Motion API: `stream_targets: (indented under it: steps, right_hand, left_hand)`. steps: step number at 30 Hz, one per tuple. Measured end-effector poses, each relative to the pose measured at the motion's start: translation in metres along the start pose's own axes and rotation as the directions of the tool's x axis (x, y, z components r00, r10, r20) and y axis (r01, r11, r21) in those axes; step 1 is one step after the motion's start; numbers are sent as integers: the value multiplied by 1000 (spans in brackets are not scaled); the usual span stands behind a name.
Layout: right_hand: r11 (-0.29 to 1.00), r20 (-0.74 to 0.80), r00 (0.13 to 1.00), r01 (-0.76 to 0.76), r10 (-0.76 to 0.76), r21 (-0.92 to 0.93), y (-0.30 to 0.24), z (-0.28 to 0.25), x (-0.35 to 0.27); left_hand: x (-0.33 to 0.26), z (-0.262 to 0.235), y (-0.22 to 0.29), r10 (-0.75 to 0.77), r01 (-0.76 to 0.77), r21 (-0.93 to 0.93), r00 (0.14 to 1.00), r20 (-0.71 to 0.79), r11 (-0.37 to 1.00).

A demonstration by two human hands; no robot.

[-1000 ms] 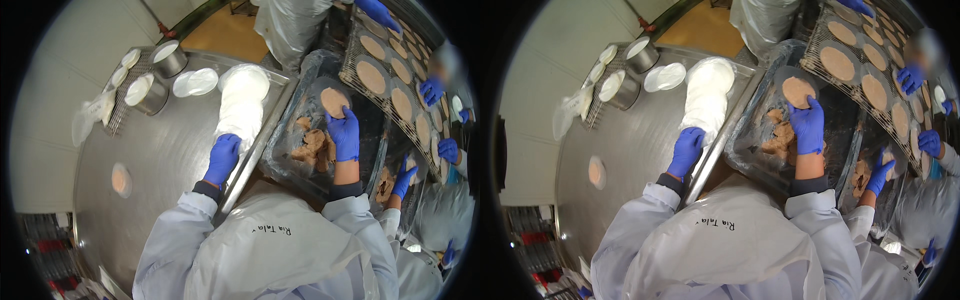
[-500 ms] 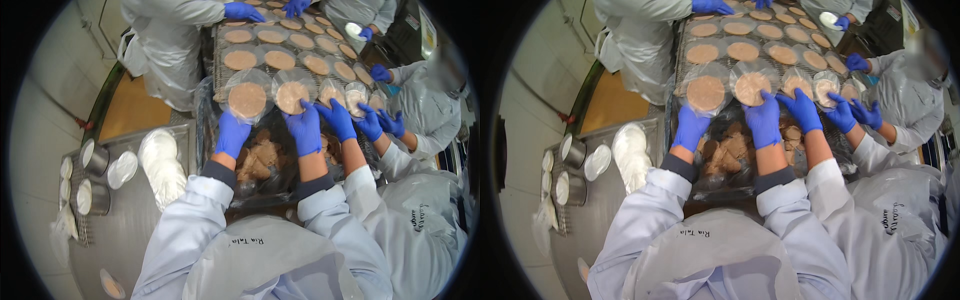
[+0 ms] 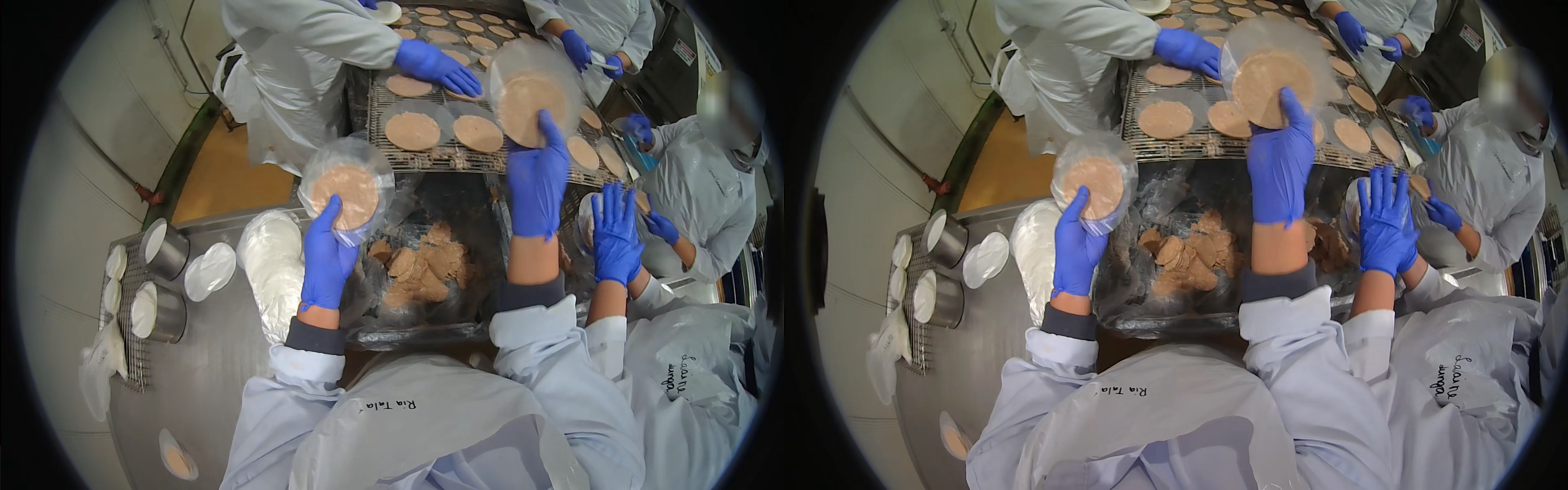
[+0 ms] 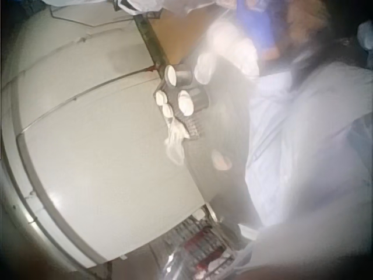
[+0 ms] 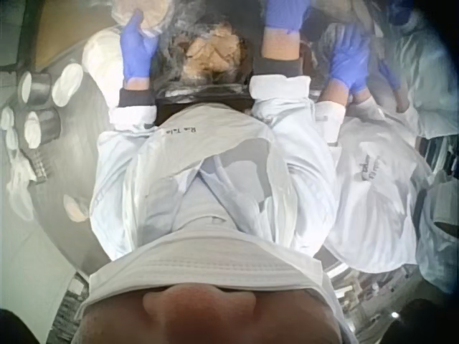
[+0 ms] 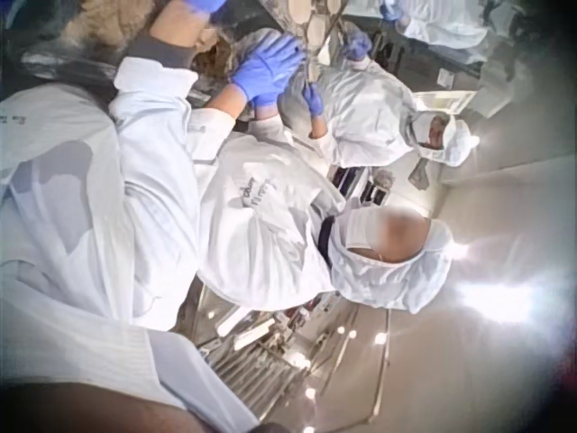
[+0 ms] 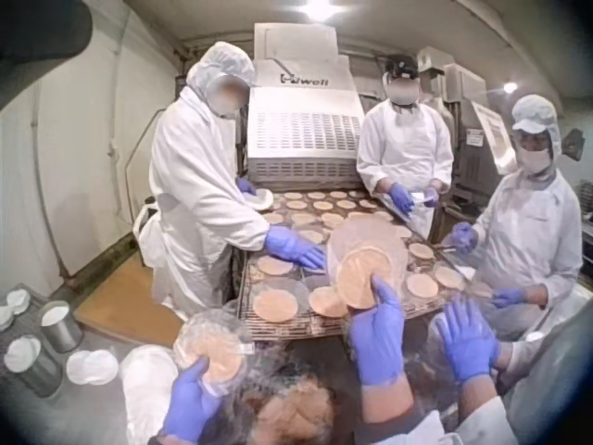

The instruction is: The person places round food items into white plastic containers and arranges them on a wire rack. The person repeatedly picks up food items, places them into containers, and positions the containers on the rack alongside coworkers.

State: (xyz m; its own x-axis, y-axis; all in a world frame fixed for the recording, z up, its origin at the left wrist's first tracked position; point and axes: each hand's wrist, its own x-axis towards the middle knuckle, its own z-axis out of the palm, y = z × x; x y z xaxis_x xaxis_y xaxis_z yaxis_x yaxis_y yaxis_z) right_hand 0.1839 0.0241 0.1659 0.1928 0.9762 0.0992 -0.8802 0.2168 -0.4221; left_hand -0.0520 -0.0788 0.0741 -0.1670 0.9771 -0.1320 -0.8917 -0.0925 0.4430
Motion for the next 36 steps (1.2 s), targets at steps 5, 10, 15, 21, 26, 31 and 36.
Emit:
stream_targets:
  steps: [5,10,15,21,26,31,36]
  right_hand:
    - [953,-333,901,-303,279,-20,23,-32,-21]
    - [875,-233,844,-476,483,88,20,-77,-51]
    - [928,-423,832,-364,359,72,13,-52,-46]
    - [937,-219,912,-349,348,36,27,-90,-32]
    - [975,-24,981,-193,191,-115,19,-42,-51]
    - [680,130,916,-181,380,-710,119,-36,-101]
    - [541,194,684,-338,703,-770,154,-41,-122]
  left_hand:
    - [6,-47,-7,-92,96,-84,995,48,992]
    - [23,-41,-20,-170,180,-109,981,96,978]
    - [53,15,-54,-208,231,-62,944,256,971]
    - [59,2,-80,-238,228,103,967,89,968]
    - [16,-29,-47,-190,205,-55,961,199,977]
    - [-30,3,-15,-142,171,-116,965,222,979]
    - [-80,-84,31,79,-81,-22,993,-90,996]
